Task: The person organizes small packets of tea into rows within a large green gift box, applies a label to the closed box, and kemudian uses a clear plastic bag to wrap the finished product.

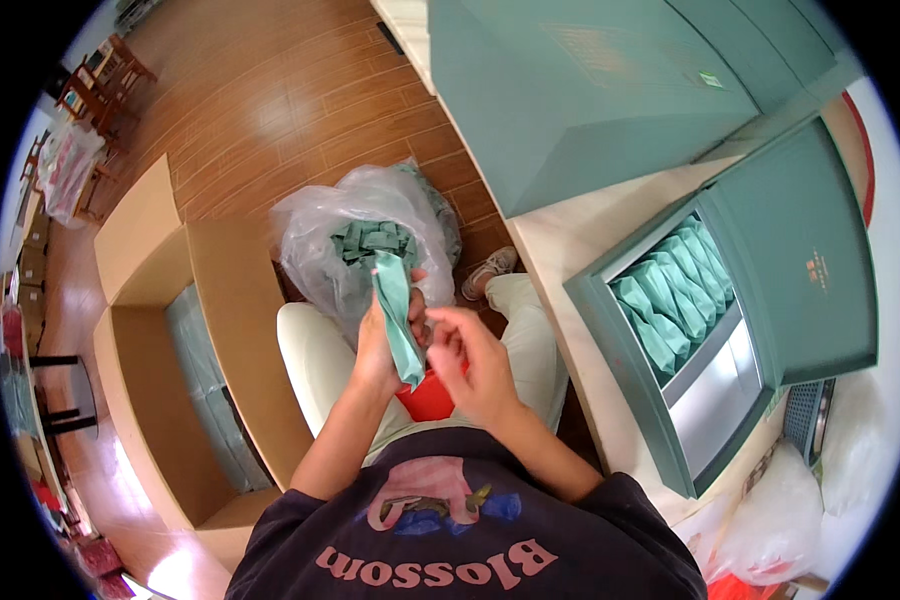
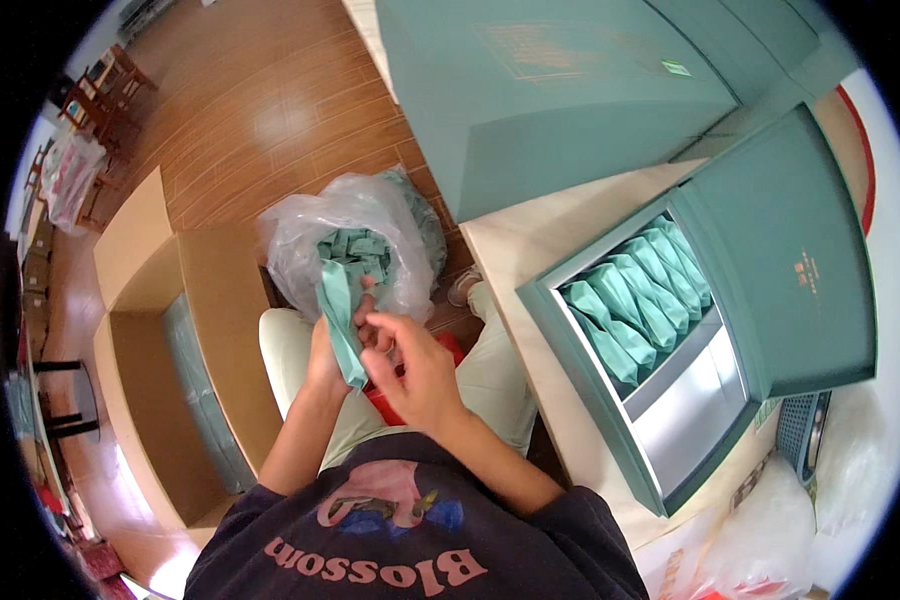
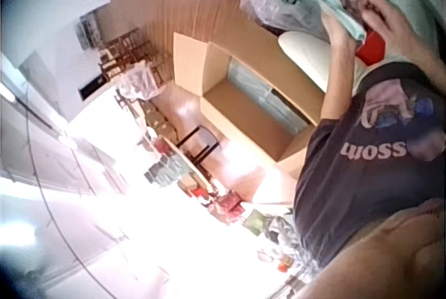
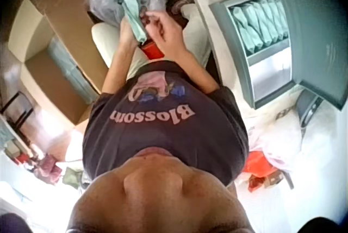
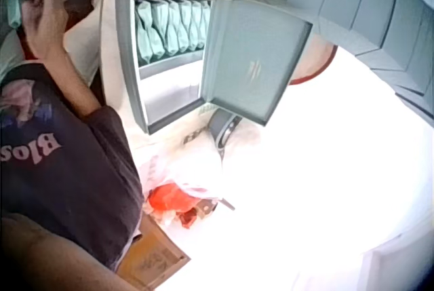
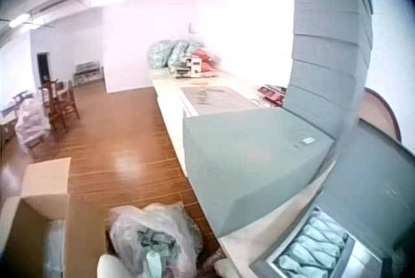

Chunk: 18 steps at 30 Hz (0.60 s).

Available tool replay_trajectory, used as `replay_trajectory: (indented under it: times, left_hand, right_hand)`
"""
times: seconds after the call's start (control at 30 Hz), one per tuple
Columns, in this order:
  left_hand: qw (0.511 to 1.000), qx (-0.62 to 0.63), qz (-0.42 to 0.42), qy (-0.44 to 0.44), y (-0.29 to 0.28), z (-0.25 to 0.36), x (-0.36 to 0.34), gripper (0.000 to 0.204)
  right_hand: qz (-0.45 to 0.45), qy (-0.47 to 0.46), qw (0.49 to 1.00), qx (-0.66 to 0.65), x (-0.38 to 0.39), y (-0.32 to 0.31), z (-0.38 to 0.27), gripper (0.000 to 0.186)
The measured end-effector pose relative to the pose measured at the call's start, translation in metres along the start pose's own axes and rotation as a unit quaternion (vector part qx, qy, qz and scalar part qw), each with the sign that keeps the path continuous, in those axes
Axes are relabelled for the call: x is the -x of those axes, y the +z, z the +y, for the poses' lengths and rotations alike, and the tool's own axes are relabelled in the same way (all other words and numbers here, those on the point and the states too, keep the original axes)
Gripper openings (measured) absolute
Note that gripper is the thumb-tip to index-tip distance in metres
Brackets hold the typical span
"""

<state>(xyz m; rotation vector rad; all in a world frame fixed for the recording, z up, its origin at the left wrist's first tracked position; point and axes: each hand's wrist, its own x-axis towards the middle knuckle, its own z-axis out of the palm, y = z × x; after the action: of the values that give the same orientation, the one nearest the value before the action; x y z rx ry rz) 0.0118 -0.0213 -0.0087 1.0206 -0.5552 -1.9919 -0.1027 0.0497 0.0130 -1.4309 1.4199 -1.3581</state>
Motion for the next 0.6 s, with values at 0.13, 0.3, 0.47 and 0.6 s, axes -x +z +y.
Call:
replay_trajectory:
  times: [0.13,0.3,0.47,0.6]
  left_hand:
    - [0.99,-0.047,0.056,0.122,0.044,-0.004,0.003,0.051]
    - [0.984,0.005,0.031,0.176,0.13,-0.019,0.036,0.05]
    - [0.858,-0.249,-0.348,0.285,0.142,0.025,-0.003,0.037]
    - [0.672,-0.478,-0.468,0.317,0.189,0.036,-0.02,0.057]
  right_hand:
    - [0.072,-0.06,0.989,0.117,0.013,-0.012,-0.02,0.052]
    - [0.202,-0.102,0.953,0.199,0.028,-0.071,-0.039,0.034]
    - [0.285,0.047,0.947,0.145,0.062,-0.172,-0.081,0.031]
    - [0.301,0.091,0.942,0.119,0.081,-0.213,-0.092,0.028]
